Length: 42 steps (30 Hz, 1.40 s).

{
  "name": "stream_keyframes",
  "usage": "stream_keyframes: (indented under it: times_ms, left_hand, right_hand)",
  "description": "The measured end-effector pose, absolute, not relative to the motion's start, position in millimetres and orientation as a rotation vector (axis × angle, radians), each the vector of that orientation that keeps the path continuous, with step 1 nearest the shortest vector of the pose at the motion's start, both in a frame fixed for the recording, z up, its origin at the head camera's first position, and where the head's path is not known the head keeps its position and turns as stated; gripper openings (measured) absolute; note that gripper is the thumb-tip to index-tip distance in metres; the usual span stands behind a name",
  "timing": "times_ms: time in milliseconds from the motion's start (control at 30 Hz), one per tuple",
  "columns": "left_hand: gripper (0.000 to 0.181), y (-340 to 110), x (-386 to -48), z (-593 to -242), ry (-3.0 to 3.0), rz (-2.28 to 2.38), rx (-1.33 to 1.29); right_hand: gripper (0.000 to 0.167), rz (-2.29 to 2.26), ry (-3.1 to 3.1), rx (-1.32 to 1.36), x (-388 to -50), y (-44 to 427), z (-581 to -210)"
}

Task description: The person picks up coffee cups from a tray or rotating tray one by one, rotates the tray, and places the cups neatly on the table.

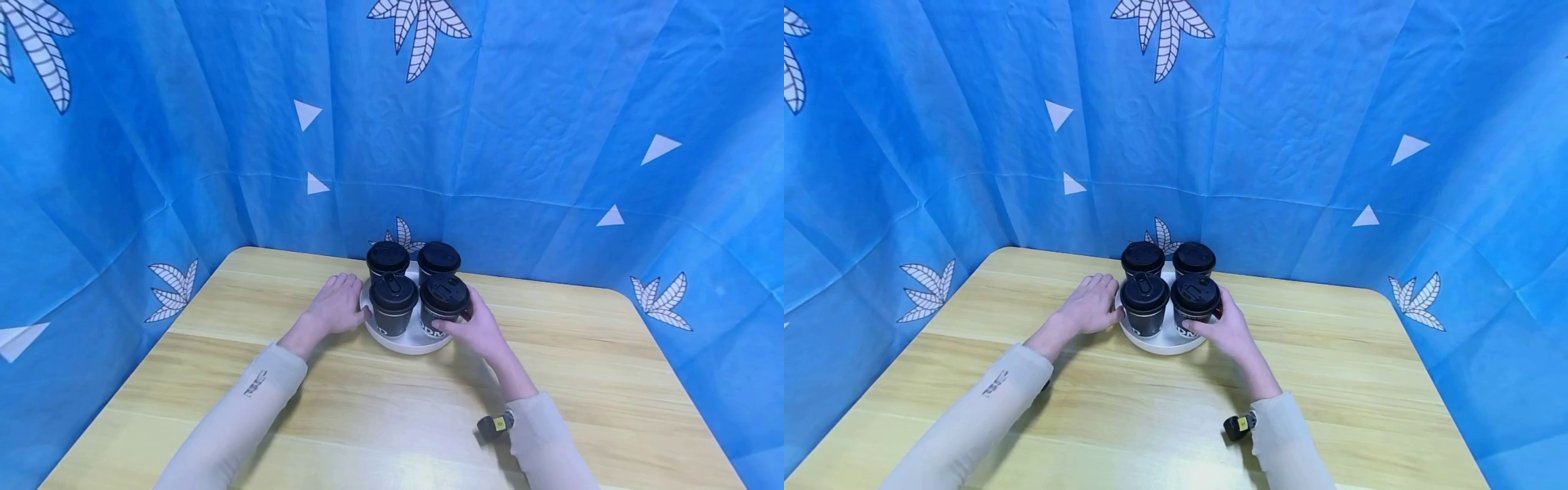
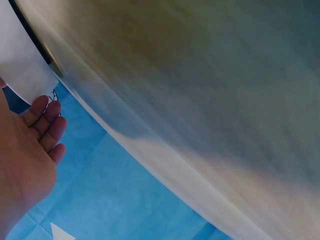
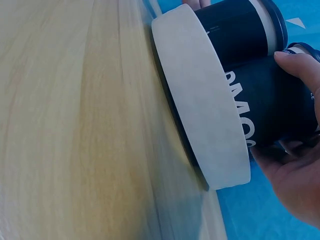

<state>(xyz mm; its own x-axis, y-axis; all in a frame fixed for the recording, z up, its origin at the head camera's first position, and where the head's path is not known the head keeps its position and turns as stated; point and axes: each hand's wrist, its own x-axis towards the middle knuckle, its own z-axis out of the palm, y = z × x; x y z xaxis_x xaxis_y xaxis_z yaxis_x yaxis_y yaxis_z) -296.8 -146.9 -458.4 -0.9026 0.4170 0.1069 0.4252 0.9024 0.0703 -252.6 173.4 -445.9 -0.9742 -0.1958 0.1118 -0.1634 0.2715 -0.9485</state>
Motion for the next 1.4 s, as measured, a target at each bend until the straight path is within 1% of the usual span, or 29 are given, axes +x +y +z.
stream_keyframes:
  times_ms: [233, 667, 1100, 1400]
  left_hand:
    - [0.052, -148, -297, -459, -2.967, -0.136, -0.658]
    - [0.052, -146, -297, -461, -2.974, -0.141, -0.648]
    - [0.052, -146, -297, -461, -2.975, -0.149, -0.649]
    - [0.052, -145, -295, -459, -2.973, -0.155, -0.649]
  right_hand:
    - [0.085, -1.911, 2.476, -0.380, -252, 172, -444]
    - [0.087, -1.949, 2.509, -0.379, -247, 172, -434]
    - [0.079, -2.010, 2.545, -0.474, -246, 179, -426]
    - [0.082, -2.016, 2.600, -0.438, -244, 188, -417]
